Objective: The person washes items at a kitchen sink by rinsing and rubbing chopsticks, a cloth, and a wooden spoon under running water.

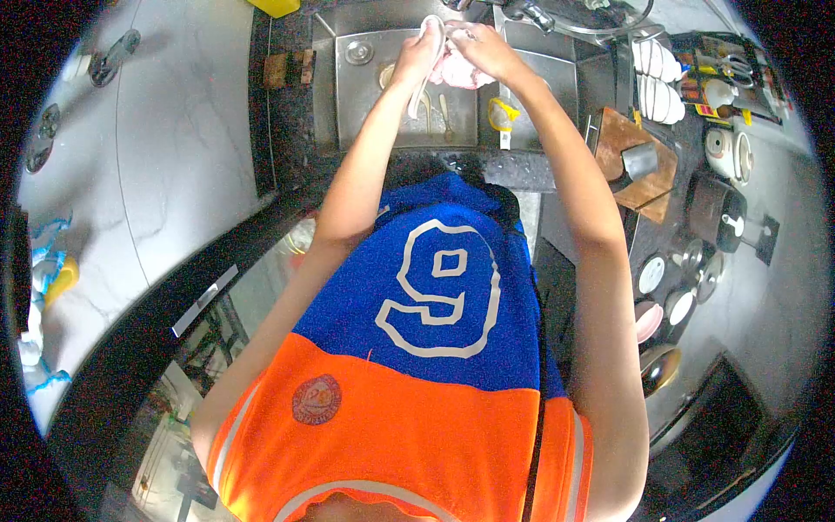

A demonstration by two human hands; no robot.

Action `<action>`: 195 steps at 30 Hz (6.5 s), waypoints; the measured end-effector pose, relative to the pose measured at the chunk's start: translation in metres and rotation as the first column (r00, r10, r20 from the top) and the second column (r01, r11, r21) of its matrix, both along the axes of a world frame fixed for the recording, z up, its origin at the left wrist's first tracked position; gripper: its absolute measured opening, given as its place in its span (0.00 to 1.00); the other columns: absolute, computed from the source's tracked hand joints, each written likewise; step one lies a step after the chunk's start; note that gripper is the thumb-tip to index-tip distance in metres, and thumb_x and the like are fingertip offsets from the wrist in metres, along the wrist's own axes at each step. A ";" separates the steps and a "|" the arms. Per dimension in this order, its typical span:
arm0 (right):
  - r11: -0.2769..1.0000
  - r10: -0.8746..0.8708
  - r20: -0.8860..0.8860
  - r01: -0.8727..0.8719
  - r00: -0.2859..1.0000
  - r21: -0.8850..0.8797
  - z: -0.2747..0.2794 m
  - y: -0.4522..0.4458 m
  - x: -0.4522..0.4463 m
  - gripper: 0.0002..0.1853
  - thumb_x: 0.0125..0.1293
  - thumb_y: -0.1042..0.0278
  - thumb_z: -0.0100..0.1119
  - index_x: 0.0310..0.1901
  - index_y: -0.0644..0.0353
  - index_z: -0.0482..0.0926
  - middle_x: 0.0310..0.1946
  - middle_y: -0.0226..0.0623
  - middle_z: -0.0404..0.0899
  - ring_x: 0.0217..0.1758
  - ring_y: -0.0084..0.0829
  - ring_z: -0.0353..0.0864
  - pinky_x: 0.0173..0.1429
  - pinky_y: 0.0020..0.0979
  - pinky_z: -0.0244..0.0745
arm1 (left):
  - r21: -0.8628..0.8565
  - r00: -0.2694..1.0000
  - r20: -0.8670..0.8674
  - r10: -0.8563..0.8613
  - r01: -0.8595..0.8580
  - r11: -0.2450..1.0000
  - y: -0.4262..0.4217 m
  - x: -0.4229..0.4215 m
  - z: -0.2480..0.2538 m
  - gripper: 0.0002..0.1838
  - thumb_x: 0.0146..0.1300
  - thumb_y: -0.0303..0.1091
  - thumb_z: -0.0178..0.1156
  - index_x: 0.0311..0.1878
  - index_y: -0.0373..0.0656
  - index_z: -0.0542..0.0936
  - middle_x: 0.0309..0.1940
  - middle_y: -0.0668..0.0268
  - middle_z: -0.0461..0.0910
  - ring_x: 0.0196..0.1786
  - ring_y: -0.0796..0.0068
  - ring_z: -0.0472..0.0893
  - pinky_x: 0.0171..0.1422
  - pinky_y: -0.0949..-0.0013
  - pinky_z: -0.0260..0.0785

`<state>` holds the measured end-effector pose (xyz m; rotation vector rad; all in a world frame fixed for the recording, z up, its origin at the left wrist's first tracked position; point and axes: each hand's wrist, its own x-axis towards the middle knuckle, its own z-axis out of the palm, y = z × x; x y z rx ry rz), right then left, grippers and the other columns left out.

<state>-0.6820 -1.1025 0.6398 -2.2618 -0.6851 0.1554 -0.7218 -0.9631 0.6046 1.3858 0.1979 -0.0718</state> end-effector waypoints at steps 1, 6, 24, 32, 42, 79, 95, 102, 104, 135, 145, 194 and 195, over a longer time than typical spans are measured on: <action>1.000 0.015 -0.063 -0.013 0.998 0.024 0.000 0.003 -0.002 0.22 0.58 0.60 0.50 0.53 0.61 0.70 0.36 0.49 0.78 0.32 0.37 0.80 0.41 0.35 0.74 | 0.029 0.999 -0.032 -0.025 0.026 0.999 0.003 0.001 0.000 0.23 0.65 0.51 0.44 0.30 0.39 0.77 0.14 0.69 0.72 0.15 0.79 0.71 0.17 0.73 0.65; 0.997 -0.016 0.031 0.014 0.999 0.075 -0.014 0.006 0.006 0.26 0.56 0.54 0.53 0.50 0.66 0.71 0.33 0.52 0.78 0.33 0.38 0.80 0.42 0.36 0.73 | -0.064 0.952 0.213 -0.220 0.238 0.969 0.008 0.006 -0.014 0.11 0.64 0.31 0.44 0.45 0.39 0.72 0.31 0.65 0.74 0.26 0.81 0.72 0.25 0.75 0.66; 0.718 -0.010 -0.633 0.446 0.774 0.534 -0.045 0.019 -0.005 0.16 0.54 0.75 0.50 0.46 0.68 0.72 0.39 0.43 0.74 0.39 0.32 0.73 0.40 0.30 0.70 | -0.178 0.894 -0.108 -0.435 0.414 0.893 0.030 -0.015 0.002 0.15 0.66 0.39 0.44 0.32 0.37 0.72 0.15 0.73 0.66 0.14 0.86 0.59 0.15 0.82 0.48; 0.846 -0.464 -0.145 0.486 0.874 0.221 -0.029 0.023 -0.005 0.14 0.50 0.64 0.54 0.34 0.65 0.77 0.26 0.49 0.77 0.32 0.37 0.77 0.39 0.37 0.70 | -0.326 0.846 -0.113 -0.521 0.464 0.824 0.024 -0.028 -0.001 0.18 0.67 0.43 0.42 0.30 0.38 0.71 0.14 0.75 0.62 0.12 0.88 0.55 0.13 0.82 0.42; 0.822 -0.344 -0.223 0.408 0.912 0.398 -0.054 0.020 -0.002 0.19 0.51 0.62 0.54 0.40 0.69 0.75 0.32 0.52 0.78 0.37 0.41 0.79 0.42 0.36 0.72 | -0.016 0.918 -0.170 -0.357 0.360 0.933 0.010 -0.014 0.001 0.14 0.66 0.34 0.39 0.32 0.35 0.70 0.18 0.70 0.65 0.13 0.85 0.56 0.13 0.78 0.44; 0.868 -0.368 0.146 0.396 0.918 -0.299 -0.005 0.037 -0.034 0.18 0.58 0.52 0.45 0.37 0.53 0.80 0.30 0.48 0.79 0.37 0.48 0.79 0.43 0.42 0.74 | 0.546 0.995 0.072 0.068 -0.096 0.833 0.019 -0.003 -0.028 0.18 0.61 0.44 0.48 0.33 0.37 0.76 0.22 0.59 0.75 0.25 0.68 0.73 0.30 0.67 0.62; 0.815 -0.005 -0.523 0.306 0.852 0.492 -0.144 0.138 -0.019 0.20 0.66 0.57 0.36 0.40 0.63 0.76 0.27 0.38 0.78 0.30 0.27 0.75 0.38 0.29 0.70 | 0.459 0.956 0.153 0.252 -0.294 0.838 0.084 -0.032 -0.003 0.20 0.59 0.28 0.46 0.56 0.35 0.67 0.47 0.48 0.74 0.45 0.59 0.77 0.46 0.64 0.68; 0.842 0.257 -0.530 0.083 0.808 0.534 -0.142 0.240 -0.081 0.19 0.63 0.57 0.51 0.51 0.61 0.72 0.40 0.38 0.78 0.46 0.27 0.75 0.52 0.27 0.67 | 0.424 0.893 0.296 0.339 -0.440 0.791 0.108 -0.044 -0.005 0.15 0.63 0.36 0.45 0.45 0.34 0.73 0.33 0.57 0.77 0.38 0.68 0.76 0.43 0.68 0.67; 0.876 0.269 -0.494 0.003 0.826 0.482 -0.138 0.261 -0.090 0.19 0.62 0.58 0.52 0.51 0.61 0.72 0.40 0.38 0.78 0.47 0.26 0.75 0.52 0.27 0.67 | 0.499 0.886 0.293 0.361 -0.463 0.732 0.112 -0.059 0.006 0.16 0.63 0.36 0.45 0.46 0.35 0.73 0.32 0.56 0.77 0.38 0.66 0.76 0.44 0.67 0.67; 0.925 -0.138 -0.271 0.221 0.953 0.308 -0.042 0.047 0.030 0.16 0.61 0.65 0.47 0.46 0.66 0.73 0.41 0.42 0.76 0.40 0.32 0.75 0.47 0.33 0.69 | -0.358 0.949 0.008 -0.315 0.297 0.885 0.042 0.048 -0.051 0.11 0.62 0.36 0.45 0.32 0.39 0.72 0.21 0.69 0.71 0.19 0.76 0.69 0.15 0.75 0.60; 0.904 -0.425 0.072 0.419 0.902 0.085 -0.157 0.040 0.059 0.15 0.61 0.61 0.43 0.40 0.64 0.73 0.41 0.51 0.74 0.47 0.47 0.73 0.48 0.40 0.69 | -0.468 0.845 -0.266 -0.463 0.307 0.829 0.008 -0.021 0.004 0.11 0.68 0.35 0.37 0.29 0.44 0.62 0.15 0.75 0.57 0.13 0.85 0.54 0.13 0.80 0.43; 0.909 -0.288 0.242 0.344 0.927 -0.236 -0.035 0.033 -0.034 0.20 0.61 0.53 0.44 0.37 0.65 0.76 0.29 0.54 0.77 0.35 0.52 0.78 0.42 0.43 0.74 | -0.222 0.960 -0.226 -0.165 0.115 0.968 -0.001 -0.028 -0.004 0.06 0.67 0.35 0.43 0.37 0.45 0.65 0.16 0.72 0.62 0.13 0.84 0.57 0.13 0.80 0.47; 0.946 -0.234 0.201 0.270 0.951 -0.179 -0.040 0.032 -0.030 0.21 0.61 0.53 0.43 0.39 0.65 0.74 0.30 0.55 0.77 0.36 0.53 0.77 0.43 0.43 0.73 | -0.180 0.953 -0.253 -0.170 0.126 0.976 0.001 -0.027 0.001 0.07 0.67 0.37 0.44 0.36 0.44 0.65 0.16 0.72 0.62 0.13 0.84 0.57 0.13 0.80 0.48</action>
